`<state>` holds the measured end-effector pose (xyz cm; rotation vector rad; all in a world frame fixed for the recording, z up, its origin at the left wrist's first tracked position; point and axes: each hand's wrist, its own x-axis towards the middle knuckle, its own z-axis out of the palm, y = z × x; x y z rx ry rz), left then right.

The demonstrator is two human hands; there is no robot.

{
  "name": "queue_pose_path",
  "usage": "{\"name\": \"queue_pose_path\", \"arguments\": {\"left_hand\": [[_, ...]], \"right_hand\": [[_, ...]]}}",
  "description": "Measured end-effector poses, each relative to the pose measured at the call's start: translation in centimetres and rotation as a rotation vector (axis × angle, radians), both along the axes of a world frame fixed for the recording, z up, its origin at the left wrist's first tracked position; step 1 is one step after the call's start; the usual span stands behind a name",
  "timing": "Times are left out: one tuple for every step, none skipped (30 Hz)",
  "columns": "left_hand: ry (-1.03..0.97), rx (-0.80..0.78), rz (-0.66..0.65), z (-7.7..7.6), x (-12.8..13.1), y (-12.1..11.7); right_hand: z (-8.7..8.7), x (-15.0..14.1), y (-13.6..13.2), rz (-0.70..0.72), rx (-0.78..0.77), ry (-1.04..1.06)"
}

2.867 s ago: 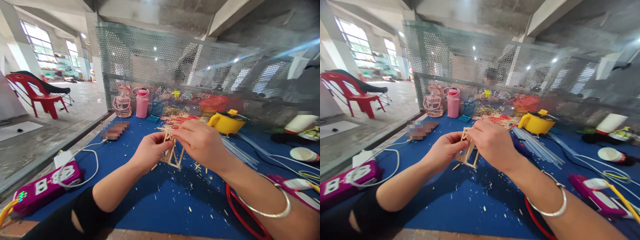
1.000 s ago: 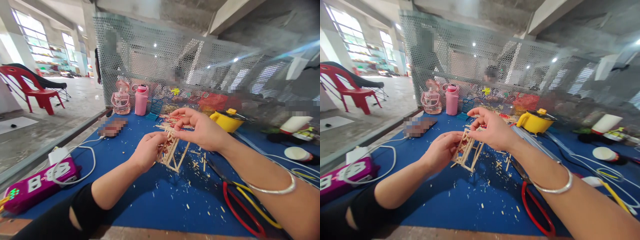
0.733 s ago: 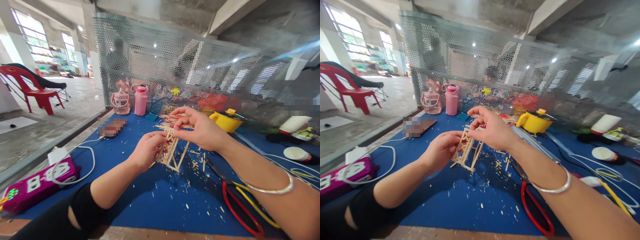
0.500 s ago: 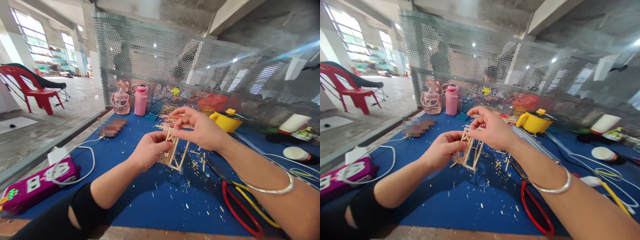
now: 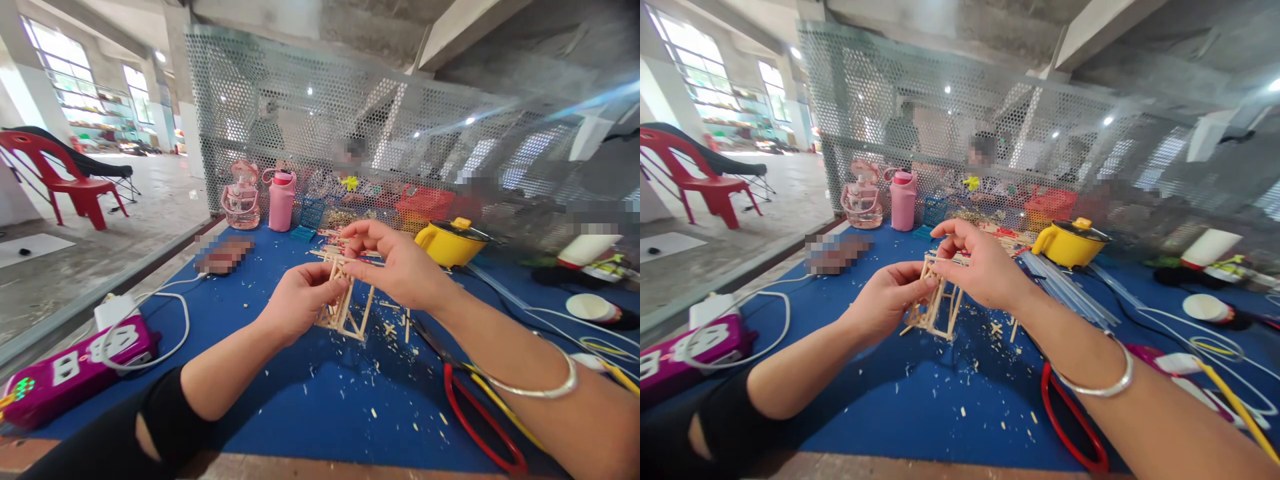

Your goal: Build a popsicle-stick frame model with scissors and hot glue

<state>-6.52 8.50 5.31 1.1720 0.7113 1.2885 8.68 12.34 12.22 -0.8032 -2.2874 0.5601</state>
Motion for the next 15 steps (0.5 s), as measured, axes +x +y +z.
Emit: {"name": "queue_pose_path", "arguments": {"left_hand": [[0.003,-0.002,0.000,0.0,0.0,0.0],[0.005,-0.005,-0.001,0.1,0.0,0.0],[0.005,-0.008,-0.001,0.1,0.0,0.0],[0.005,-0.009,-0.001,0.1,0.0,0.0],[0.003,-0.009,0.002,0.2,0.0,0.0],[0.000,-0.007,0.005,0.2,0.0,0.0],[-0.004,-0.007,0.009,0.2,0.0,0.0],[-0.008,-0.009,0.009,0.3,0.0,0.0],[-0.014,-0.013,0.007,0.3,0.0,0.0],[-0.019,-0.016,0.003,0.3,0.0,-0.1],[-0.022,-0.018,0.000,0.3,0.0,-0.1],[-0.022,-0.020,-0.001,0.3,0.1,-0.1],[-0.021,-0.022,-0.001,0.3,0.1,-0.1],[-0.020,-0.023,0.000,0.3,0.1,-0.1],[-0.019,-0.022,0.002,0.2,0.1,-0.1]], "right_hand": [[0.0,0.0,-0.1,-0.005,0.005,0.004],[-0.1,-0.1,-0.1,-0.011,0.004,0.010],[-0.1,0.0,-0.1,-0.015,-0.003,0.015],[-0.1,0.0,-0.1,-0.014,-0.016,0.021],[-0.1,0.1,-0.1,-0.006,-0.035,0.030],[-0.1,0.2,-0.1,0.010,-0.059,0.039],[-0.1,0.4,0.0,0.033,-0.086,0.055],[-0.2,0.5,0.1,0.057,-0.108,0.081],[-0.2,0.7,0.1,0.071,-0.114,0.114],[-0.2,0.8,0.1,0.069,-0.091,0.148],[-0.3,1.0,0.1,0.051,-0.030,0.173],[-0.3,1.1,0.1,0.025,0.069,0.181],[-0.4,1.2,0.0,-0.004,0.192,0.168],[-0.4,1.3,-0.1,-0.027,0.319,0.134],[-0.4,1.3,-0.2,-0.038,0.433,0.088]]}}
